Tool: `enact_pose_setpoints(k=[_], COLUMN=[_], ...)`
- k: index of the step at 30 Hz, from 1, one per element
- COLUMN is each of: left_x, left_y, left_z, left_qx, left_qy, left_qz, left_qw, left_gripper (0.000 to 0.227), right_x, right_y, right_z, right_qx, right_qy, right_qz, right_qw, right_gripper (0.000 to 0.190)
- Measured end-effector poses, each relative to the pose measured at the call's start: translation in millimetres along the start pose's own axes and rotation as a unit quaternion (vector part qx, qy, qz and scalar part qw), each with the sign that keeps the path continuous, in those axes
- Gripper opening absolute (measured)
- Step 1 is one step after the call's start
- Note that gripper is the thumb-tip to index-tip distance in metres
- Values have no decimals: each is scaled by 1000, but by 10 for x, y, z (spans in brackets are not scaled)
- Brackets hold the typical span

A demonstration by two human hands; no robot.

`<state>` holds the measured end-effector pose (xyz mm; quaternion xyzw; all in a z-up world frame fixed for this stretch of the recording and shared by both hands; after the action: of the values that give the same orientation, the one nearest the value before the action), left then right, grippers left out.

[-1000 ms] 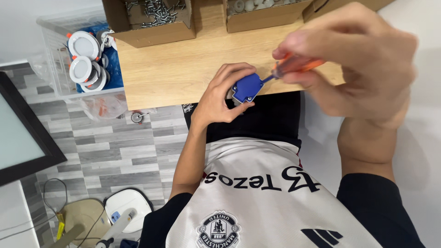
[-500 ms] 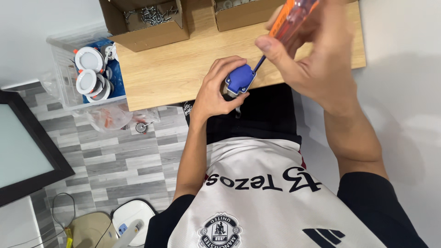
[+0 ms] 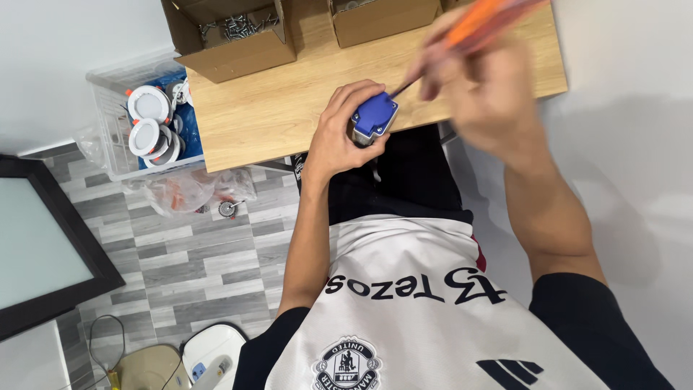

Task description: The person assembles a blue electrical component by inserting white plastic pieces and securing them with screws using an orange screwdriver. They repeat this process for a second component, handling screws and white plastic inserts from nearby boxes.

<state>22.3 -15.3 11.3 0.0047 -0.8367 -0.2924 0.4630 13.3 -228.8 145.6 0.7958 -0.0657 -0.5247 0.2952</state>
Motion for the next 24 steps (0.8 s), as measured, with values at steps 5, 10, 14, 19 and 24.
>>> enact_pose_setpoints(k=[5,10,14,19,24], left_x=[12,18,-4,-13,-70], left_y=[2,25,38,47,9], left_z=[11,16,24,12,-19], left_qx=[2,-9,-27,-28,-36], left_qy=[-12,-2,15,37,77], left_qz=[4,22,23,30,-12], left_qw=[1000,1000,999,998,996], left_gripper=[64,65,70,78,86], right_x=[-24,488,976,1485,1746], right_y=[269,198,41,-167,-315], right_z=[137,125,89,96,65], right_qx=[67,58,17,9,16], right_qy=[87,100,94,83,94], right_qz=[-40,205,285,313,320], right_qw=[993,972,954,946,943], right_gripper=[52,17,36,33,41])
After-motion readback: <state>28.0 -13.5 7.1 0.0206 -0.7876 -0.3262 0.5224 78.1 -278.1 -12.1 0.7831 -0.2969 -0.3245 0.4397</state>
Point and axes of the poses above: each hand's wrist, its own z-axis away from the middle knuckle, its own y-axis out of the back of the hand, x = y × z, the point moved 3 cm from there along -z, towards the middle knuckle, and after that the axes turned 5 degrees about -x, right-handed, at the moved point
